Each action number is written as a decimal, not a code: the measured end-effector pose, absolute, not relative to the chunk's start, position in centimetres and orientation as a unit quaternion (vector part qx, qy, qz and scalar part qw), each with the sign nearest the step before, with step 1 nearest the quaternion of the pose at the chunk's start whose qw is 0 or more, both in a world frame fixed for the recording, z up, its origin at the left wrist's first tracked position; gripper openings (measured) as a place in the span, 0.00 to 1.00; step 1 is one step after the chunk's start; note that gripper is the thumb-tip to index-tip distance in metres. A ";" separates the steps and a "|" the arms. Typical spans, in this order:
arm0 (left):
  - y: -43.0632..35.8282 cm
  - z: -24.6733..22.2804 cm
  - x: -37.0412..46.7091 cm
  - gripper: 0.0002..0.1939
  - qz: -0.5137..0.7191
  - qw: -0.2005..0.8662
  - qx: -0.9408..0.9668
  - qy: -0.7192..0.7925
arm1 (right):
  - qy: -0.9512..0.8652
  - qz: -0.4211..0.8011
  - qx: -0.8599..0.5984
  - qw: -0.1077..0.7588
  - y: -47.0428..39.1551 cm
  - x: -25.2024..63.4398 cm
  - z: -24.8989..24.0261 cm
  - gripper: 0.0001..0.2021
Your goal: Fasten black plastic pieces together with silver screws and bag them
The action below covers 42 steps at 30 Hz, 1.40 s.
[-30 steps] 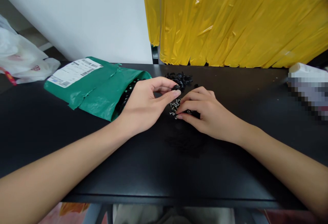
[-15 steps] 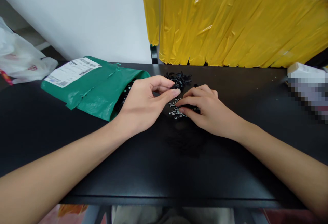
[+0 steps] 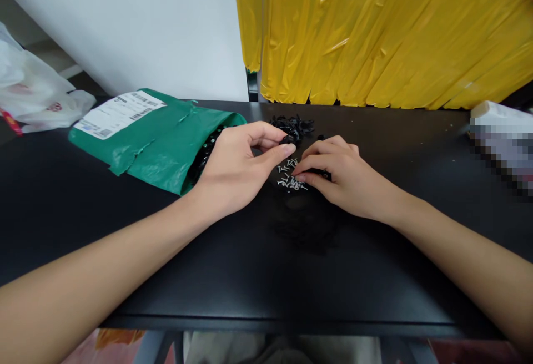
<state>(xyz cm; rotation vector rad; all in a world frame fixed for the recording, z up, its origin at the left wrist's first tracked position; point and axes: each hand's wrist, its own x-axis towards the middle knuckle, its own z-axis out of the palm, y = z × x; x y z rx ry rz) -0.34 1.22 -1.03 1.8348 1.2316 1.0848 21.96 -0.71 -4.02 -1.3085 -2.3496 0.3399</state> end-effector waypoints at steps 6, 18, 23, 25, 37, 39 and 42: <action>1.1 -1.0 -0.3 0.03 0.407 0.321 0.712 0.474 | -0.839 0.133 -0.481 0.216 -0.6 21.7 -3.9 0.05; 1.2 -1.1 -0.3 0.03 0.401 0.310 0.717 0.478 | -0.822 0.125 -0.506 0.227 -1.0 21.4 -3.6 0.04; 1.1 -1.1 -0.3 0.04 0.397 0.304 0.727 0.470 | -0.819 0.128 -0.520 0.209 -1.0 21.1 -3.8 0.05; 1.1 -1.1 -0.3 0.04 0.397 0.301 0.729 0.470 | -0.814 0.132 -0.526 0.208 -1.0 21.0 -3.7 0.05; 1.0 -0.8 -0.4 0.04 0.391 0.292 0.724 0.487 | -0.830 0.143 -0.505 0.189 -0.5 22.5 -3.2 0.11; 1.0 -0.9 -0.4 0.04 0.390 0.294 0.725 0.485 | -0.835 0.146 -0.499 0.182 -0.4 22.8 -3.0 0.11; 1.1 -1.0 -0.5 0.05 0.387 0.294 0.730 0.481 | -0.844 0.144 -0.488 0.170 -0.4 23.1 -2.9 0.12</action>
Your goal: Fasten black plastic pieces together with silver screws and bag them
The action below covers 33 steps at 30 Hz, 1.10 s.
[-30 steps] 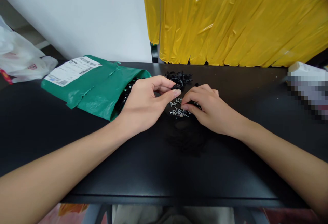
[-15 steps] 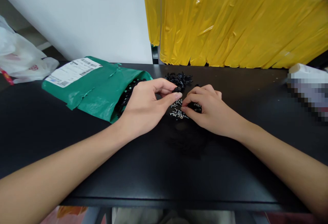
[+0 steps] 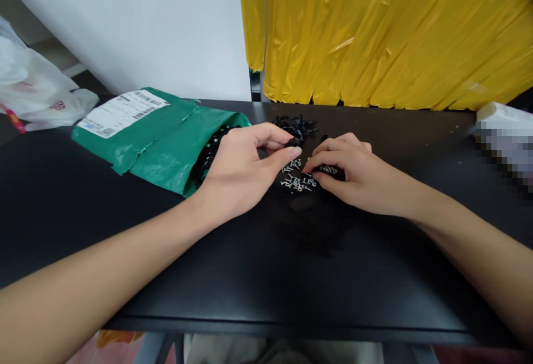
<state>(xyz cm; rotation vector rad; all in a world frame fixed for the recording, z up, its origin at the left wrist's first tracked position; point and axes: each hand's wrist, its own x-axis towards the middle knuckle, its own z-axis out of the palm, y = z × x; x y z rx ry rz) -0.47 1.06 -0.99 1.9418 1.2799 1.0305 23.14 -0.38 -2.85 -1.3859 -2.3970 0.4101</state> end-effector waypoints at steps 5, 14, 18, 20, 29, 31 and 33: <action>1.0 -1.0 -0.5 0.06 0.393 0.303 0.728 0.473 | -0.854 0.145 -0.472 0.163 -0.2 23.5 -2.8 0.10; 1.0 -1.0 -0.5 0.06 0.389 0.290 0.734 0.476 | -0.863 0.127 -0.455 0.181 -0.1 23.2 -3.2 0.05; 1.1 -0.9 -0.5 0.05 0.389 0.292 0.729 0.482 | -0.862 0.115 -0.446 0.210 -0.1 23.2 -3.2 0.07; 1.1 -0.8 -0.5 0.05 0.390 0.304 0.724 0.482 | -0.856 0.124 -0.436 0.248 -0.1 23.2 -3.0 0.07; 0.7 0.0 -0.6 0.06 0.372 0.450 0.673 0.453 | -0.705 0.295 -0.415 0.494 -0.9 22.2 -2.4 0.02; 0.6 0.1 -0.6 0.07 0.362 0.490 0.650 0.455 | -0.698 0.319 -0.393 0.507 -1.2 21.9 -2.4 0.01; 0.5 0.0 -0.6 0.09 0.353 0.516 0.633 0.457 | -0.707 0.322 -0.382 0.500 -1.5 21.7 -2.4 0.01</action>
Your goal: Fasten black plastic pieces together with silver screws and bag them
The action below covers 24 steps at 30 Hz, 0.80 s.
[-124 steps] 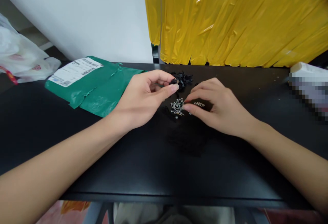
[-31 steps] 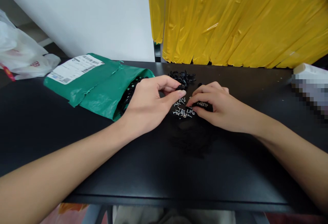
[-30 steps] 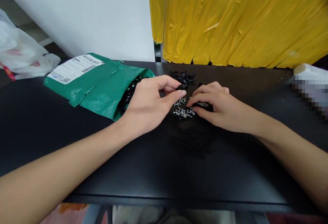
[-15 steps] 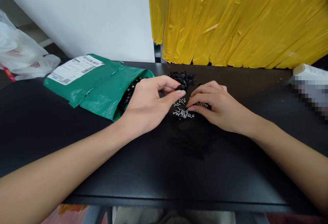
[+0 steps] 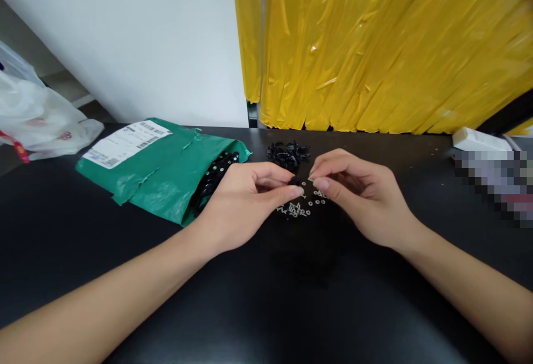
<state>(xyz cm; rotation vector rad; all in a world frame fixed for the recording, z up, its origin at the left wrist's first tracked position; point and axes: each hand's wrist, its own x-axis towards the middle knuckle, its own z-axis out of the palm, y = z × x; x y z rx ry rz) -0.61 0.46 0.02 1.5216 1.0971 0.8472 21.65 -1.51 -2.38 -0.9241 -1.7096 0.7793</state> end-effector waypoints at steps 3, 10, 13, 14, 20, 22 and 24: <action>0.3 -0.2 -0.7 0.09 0.340 0.533 0.632 0.447 | -0.728 0.318 -0.372 0.481 -1.9 21.4 -2.4 0.01; 0.1 -0.2 -0.7 0.05 0.332 0.576 0.611 0.430 | -0.743 0.279 -0.371 0.481 -2.1 21.2 -2.3 0.02; 0.0 -0.1 -0.6 0.07 0.328 0.592 0.592 0.438 | -0.769 0.234 -0.365 0.470 -2.2 21.2 -2.0 0.02; -0.1 0.0 -0.5 0.08 0.327 0.592 0.590 0.440 | -0.776 0.218 -0.365 0.466 -2.3 21.1 -1.9 0.03; -0.1 0.0 -0.4 0.06 0.316 0.565 0.622 0.441 | -0.799 0.178 -0.385 0.426 -2.8 21.2 -1.4 0.04; -0.1 0.0 -0.4 0.06 0.312 0.567 0.626 0.435 | -0.808 0.162 -0.382 0.419 -2.9 21.3 -1.3 0.05; -0.1 0.0 -0.4 0.06 0.311 0.568 0.628 0.432 | -0.817 0.143 -0.377 0.412 -2.9 21.4 -1.2 0.05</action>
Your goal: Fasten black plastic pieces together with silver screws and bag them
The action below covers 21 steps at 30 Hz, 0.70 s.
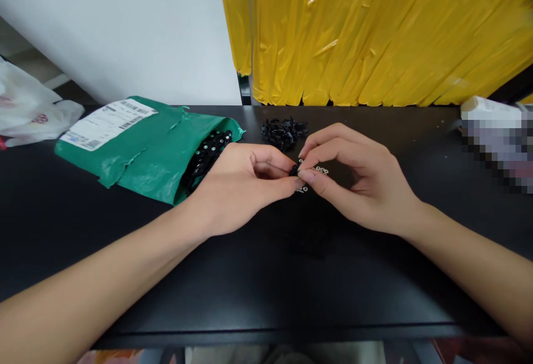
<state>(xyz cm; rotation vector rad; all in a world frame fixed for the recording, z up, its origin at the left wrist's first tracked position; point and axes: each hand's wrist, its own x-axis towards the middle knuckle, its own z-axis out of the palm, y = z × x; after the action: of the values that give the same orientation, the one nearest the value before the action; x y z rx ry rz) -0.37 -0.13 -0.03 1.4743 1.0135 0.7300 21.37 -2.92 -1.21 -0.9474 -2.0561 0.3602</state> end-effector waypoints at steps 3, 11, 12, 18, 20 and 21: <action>-0.1 0.0 -0.4 0.06 0.306 0.564 0.635 0.429 | -0.832 0.117 -0.360 0.405 -2.7 21.5 -1.4 0.03; 0.1 0.5 -0.6 0.07 0.254 0.615 0.615 0.423 | -0.875 0.063 -0.246 0.412 -1.5 22.5 -2.2 0.06; 0.1 0.6 -0.6 0.07 0.254 0.618 0.614 0.420 | -0.876 0.066 -0.241 0.412 -1.5 22.6 -2.2 0.07; 0.0 0.9 -0.6 0.09 0.253 0.630 0.613 0.403 | -0.879 0.072 -0.231 0.412 -1.8 22.7 -1.7 0.08; 0.1 0.9 -0.8 0.10 0.244 0.632 0.618 0.399 | -0.881 0.087 -0.235 0.402 -1.9 22.7 -1.5 0.06; 0.2 0.9 -0.8 0.10 0.237 0.630 0.624 0.397 | -0.882 0.096 -0.236 0.396 -2.0 22.8 -1.5 0.05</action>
<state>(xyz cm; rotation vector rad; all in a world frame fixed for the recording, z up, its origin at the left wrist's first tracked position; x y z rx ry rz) -0.83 0.16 0.94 1.4278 0.9093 0.5425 22.75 -1.95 -1.46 -0.5990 -2.2354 0.2442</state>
